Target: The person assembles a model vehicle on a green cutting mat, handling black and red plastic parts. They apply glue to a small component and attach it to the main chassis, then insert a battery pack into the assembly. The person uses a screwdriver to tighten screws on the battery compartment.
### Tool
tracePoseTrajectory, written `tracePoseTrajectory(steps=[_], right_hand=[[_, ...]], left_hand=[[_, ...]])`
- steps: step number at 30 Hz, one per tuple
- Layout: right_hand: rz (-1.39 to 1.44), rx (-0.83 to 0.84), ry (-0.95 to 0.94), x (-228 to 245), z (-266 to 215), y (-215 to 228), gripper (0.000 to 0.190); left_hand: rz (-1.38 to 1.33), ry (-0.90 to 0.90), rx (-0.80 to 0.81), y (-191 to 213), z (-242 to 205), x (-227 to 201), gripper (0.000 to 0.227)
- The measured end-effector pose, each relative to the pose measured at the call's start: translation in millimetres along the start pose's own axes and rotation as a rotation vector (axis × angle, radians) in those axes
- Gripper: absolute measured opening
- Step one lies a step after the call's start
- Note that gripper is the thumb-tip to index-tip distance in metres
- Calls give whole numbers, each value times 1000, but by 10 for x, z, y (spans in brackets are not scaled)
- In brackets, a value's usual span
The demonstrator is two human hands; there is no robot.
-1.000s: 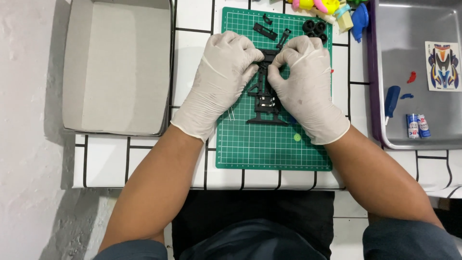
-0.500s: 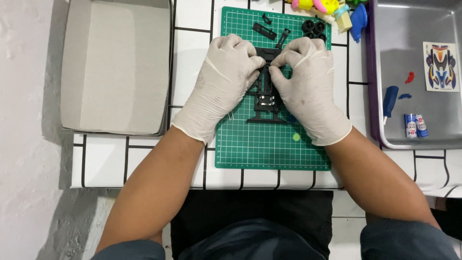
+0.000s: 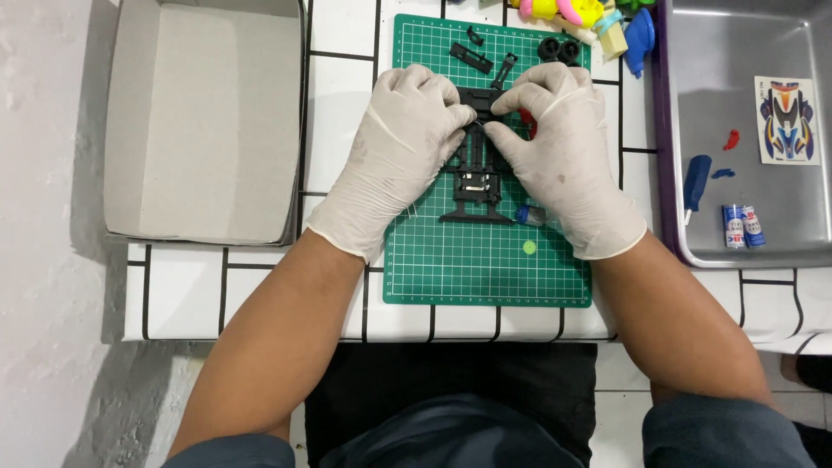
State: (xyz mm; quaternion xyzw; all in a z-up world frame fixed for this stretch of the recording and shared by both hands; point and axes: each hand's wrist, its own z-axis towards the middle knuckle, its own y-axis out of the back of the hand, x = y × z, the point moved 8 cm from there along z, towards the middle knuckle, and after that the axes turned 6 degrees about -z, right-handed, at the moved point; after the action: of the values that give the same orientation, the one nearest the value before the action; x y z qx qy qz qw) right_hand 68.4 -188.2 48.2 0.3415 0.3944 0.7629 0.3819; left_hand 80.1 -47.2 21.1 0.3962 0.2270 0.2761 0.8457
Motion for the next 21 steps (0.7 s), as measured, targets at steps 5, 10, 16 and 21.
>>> tracePoseTrajectory(steps=[5, 10, 16, 21], right_hand=[[-24, 22, -16, -63, -7, -94, 19], [-34, 19, -36, -73, 2, -119, 16], [-61, 25, -46, -93, -11, -169, 13], [-67, 11, -42, -84, -11, -159, 12]], left_hand=[[4, -4, -4, -12, -6, 3, 13], [-25, 4, -1, -10, -11, 4, 13], [-37, -8, -16, 20, -21, -18, 11], [23, -11, -19, 22, -29, -37, 10]])
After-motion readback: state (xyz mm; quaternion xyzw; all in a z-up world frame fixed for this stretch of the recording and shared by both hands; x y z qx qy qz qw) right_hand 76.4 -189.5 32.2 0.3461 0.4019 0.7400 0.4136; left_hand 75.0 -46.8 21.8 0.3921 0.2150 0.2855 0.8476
